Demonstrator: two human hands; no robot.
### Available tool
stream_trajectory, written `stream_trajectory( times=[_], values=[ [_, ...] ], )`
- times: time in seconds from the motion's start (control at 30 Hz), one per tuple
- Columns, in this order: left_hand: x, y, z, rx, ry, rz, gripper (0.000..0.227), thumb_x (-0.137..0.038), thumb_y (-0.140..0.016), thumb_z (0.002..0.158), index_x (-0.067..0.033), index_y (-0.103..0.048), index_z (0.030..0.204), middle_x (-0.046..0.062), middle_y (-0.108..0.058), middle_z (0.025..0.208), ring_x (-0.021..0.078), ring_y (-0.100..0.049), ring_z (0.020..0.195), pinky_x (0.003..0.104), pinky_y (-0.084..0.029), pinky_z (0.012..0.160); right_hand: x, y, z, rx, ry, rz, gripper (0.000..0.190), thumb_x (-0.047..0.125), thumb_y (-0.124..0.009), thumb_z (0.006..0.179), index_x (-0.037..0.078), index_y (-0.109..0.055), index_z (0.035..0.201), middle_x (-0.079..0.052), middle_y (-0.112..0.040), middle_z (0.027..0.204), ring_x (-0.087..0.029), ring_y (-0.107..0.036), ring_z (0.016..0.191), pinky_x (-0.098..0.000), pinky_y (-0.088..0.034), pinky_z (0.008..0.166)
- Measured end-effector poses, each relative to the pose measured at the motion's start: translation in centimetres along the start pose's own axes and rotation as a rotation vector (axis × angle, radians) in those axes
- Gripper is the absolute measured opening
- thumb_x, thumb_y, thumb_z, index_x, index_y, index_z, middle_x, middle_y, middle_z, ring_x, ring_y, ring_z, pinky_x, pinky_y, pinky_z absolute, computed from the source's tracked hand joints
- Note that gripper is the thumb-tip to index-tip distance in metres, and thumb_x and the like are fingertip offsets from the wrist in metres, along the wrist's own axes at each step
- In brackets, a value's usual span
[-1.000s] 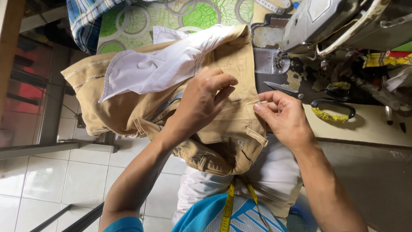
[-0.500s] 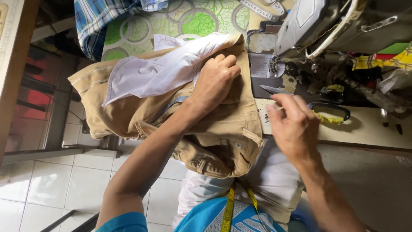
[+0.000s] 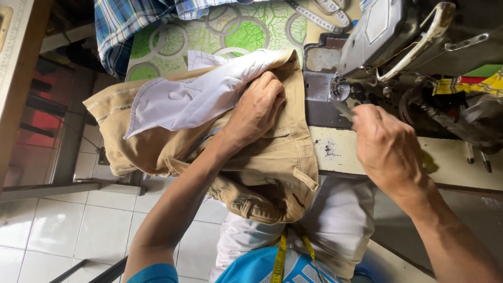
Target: Using scissors to unpick the stitching on the waistband of a pair of khaki trousers.
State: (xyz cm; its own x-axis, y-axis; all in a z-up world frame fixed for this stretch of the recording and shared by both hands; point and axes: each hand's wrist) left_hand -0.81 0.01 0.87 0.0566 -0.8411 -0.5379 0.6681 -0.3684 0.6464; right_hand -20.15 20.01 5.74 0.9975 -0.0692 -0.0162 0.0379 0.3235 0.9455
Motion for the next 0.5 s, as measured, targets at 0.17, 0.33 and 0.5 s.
stream_trajectory(
  times=[0.17,0.33,0.5],
  values=[
    [0.8,-0.6,-0.5,-0.008,-0.014,0.081,0.013,-0.008,-0.059,0.098,-0.0111,-0.047,0.095,0.009,-0.045,0.091,0.0361,-0.057,0.082,0.044,-0.048,0.07,3.6,0.0,4.0,0.235,-0.109,0.305,0.021,0.022,-0.062,0.102,0.006,-0.065,0.09,-0.014,-0.065,0.063,-0.039,-0.07,0.068,-0.0502,-0.052,0.065],
    [1.1,-0.9,-0.7,-0.022,-0.029,0.085,0.013,-0.009,-0.059,0.098,-0.0121,-0.047,0.093,0.006,-0.045,0.09,0.0325,-0.057,0.083,0.041,-0.048,0.071,2.8,-2.2,7.7,0.406,-0.167,0.357,0.022,0.021,-0.069,0.092,0.005,-0.069,0.077,-0.014,-0.067,0.059,-0.042,-0.071,0.068,-0.0512,-0.051,0.068],
    [0.9,-0.7,-0.7,-0.029,-0.026,0.065,0.011,-0.008,-0.056,0.1,-0.0115,-0.048,0.093,0.008,-0.045,0.089,0.0338,-0.057,0.082,0.043,-0.048,0.069,2.6,-1.9,8.7,0.514,-0.21,0.416,0.026,0.021,-0.065,0.093,0.004,-0.07,0.074,-0.017,-0.066,0.059,-0.043,-0.07,0.07,-0.0519,-0.051,0.068]
  ],
)
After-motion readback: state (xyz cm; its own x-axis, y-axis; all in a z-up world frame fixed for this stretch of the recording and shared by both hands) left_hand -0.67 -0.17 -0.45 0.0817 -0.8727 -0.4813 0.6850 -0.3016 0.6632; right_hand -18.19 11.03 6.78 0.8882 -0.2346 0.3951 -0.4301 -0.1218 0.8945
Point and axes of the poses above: each hand's wrist, its own z-axis towards the middle knuckle, its own y-axis out of the back of the hand, x = y × z
